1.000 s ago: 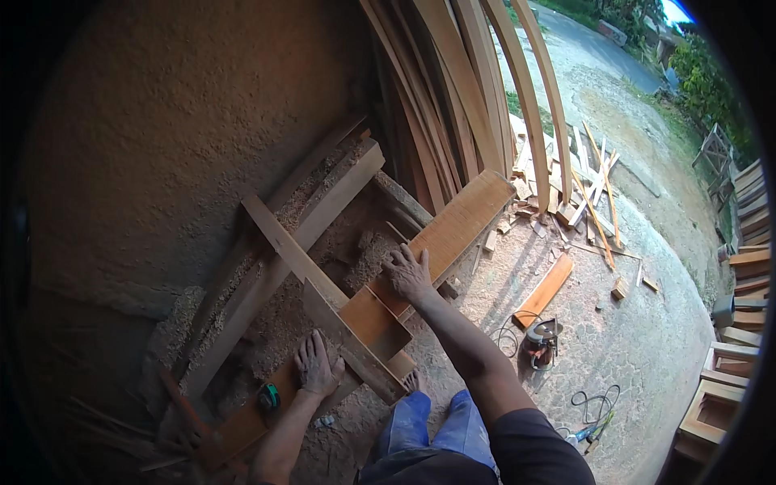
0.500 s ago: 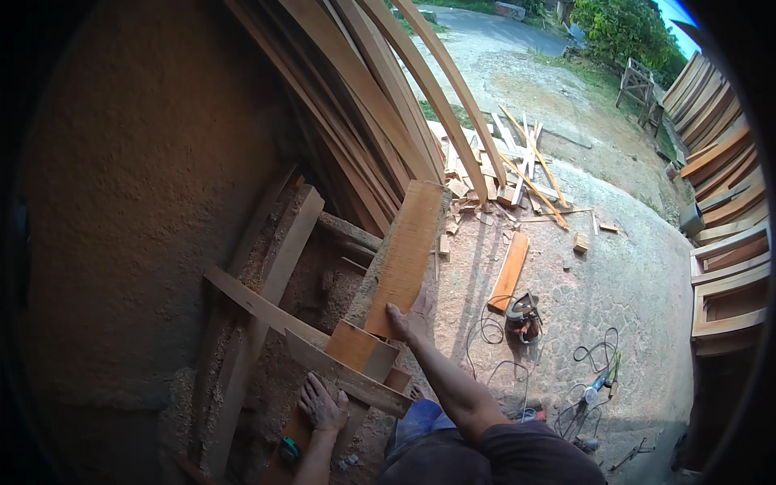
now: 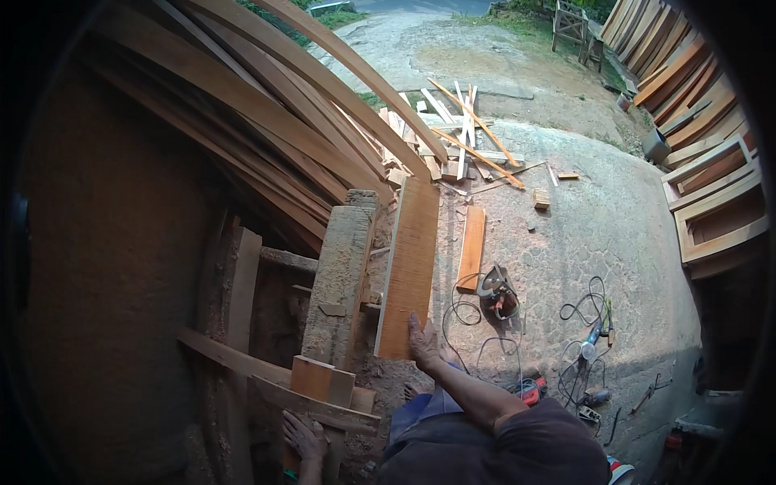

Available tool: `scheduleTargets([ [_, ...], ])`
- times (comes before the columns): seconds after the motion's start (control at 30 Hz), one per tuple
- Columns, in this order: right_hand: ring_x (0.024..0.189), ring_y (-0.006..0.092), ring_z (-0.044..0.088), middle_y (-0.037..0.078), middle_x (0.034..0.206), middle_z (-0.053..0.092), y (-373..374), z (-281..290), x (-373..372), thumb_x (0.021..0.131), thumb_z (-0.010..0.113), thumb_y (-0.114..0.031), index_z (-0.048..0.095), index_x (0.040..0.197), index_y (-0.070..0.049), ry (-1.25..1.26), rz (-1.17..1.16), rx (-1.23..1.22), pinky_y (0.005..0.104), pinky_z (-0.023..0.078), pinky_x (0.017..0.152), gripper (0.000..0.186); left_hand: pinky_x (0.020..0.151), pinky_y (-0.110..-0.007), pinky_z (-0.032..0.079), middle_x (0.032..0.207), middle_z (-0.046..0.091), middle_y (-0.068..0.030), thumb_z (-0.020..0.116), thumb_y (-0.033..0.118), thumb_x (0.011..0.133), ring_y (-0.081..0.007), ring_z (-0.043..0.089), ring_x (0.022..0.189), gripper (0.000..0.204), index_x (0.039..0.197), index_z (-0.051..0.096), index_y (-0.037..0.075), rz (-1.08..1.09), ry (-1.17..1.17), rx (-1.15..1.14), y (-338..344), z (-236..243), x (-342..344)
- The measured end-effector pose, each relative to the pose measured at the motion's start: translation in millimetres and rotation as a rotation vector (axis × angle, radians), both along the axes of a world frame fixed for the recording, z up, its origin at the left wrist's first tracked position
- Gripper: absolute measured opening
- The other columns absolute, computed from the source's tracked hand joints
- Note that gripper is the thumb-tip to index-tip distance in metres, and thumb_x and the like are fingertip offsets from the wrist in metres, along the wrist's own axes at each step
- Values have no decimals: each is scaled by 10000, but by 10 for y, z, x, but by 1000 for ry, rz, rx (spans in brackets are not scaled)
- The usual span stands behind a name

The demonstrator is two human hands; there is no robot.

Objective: The person measures a wooden plank with a tape measure, marks it with a pencil, and then cuts the wood using a circular saw.

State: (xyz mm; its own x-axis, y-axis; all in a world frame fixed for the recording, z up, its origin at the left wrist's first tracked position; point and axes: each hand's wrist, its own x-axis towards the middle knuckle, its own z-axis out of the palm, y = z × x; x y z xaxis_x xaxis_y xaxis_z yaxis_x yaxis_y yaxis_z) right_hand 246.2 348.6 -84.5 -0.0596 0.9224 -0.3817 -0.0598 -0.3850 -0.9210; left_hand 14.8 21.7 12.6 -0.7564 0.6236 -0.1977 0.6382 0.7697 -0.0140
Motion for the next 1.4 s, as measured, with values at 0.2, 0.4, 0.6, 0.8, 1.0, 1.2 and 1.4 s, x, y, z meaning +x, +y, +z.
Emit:
scheduleTargets([
  [0.2, 935, 286, 715, 208, 1128, 698, 161, -486, 797, 1039, 589, -469, 579, 1291, 113, -319, 141, -577, 405, 585, 776, 635, 1177, -598, 258, 1579, 328, -318, 530, 587, 884, -474, 314, 1458, 1060, 1605, 120, -74, 45, -34, -18, 24, 58, 10],
  [0.4, 967, 280, 721, 205, 1174, 696, 147, -890, 879, 1053, 598, -362, 542, 1325, 104, -197, 155, -721, 435, 609, 759, 542, 1203, -599, 222, 1598, 299, -318, 571, 527, 886, -476, 286, 1478, 1041, 1607, 107, -65, 100, -95, -63, 10, 153, 6],
  [0.6, 1080, 365, 688, 201, 1334, 608, 1276, -1053, 512, 1044, 521, -512, 406, 1481, -8, -23, 314, -682, 599, 576, 854, 677, 1225, -610, 182, 1615, 278, -304, 606, 489, 893, -469, 254, 1497, 1030, 1610, 98, -48, 75, -105, -68, 31, 171, -11],
  [0.8, 706, 130, 526, 5, 838, 533, 887, -978, 104, 1003, 611, -401, 560, 1365, -85, -493, 901, -384, 378, 483, 636, 483, 1229, -596, 175, 1620, 273, -287, 608, 494, 890, -458, 247, 1502, 1027, 1610, 107, -41, 98, -125, 17, -19, 177, 17],
  [1.0, 776, 150, 563, 88, 847, 632, -583, 255, -268, 1036, 593, -280, 654, 1105, 41, -148, 1107, 286, 335, 486, 723, 334, 1218, -575, 195, 1609, 304, -269, 603, 545, 882, -433, 284, 1479, 1019, 1604, 168, -27, 103, -74, 99, -67, 91, 40],
  [1.2, 788, 261, 742, 185, 880, 733, -1089, 594, -335, 971, 690, -448, 691, 1059, 48, -581, 1272, 224, 367, 564, 706, 504, 1204, -584, 218, 1619, 311, -239, 613, 555, 890, -422, 295, 1479, 1005, 1604, 197, -17, 90, 19, 236, -109, -37, 26],
  [1.4, 814, 155, 648, 53, 873, 676, -1364, 775, -342, 973, 687, -410, 671, 1041, 8, -426, 1383, 71, 309, 516, 704, 424, 1202, -622, 218, 1642, 278, -253, 615, 544, 912, -460, 272, 1496, 991, 1620, 180, 4, 53, -70, 252, -72, 38, -18],
])
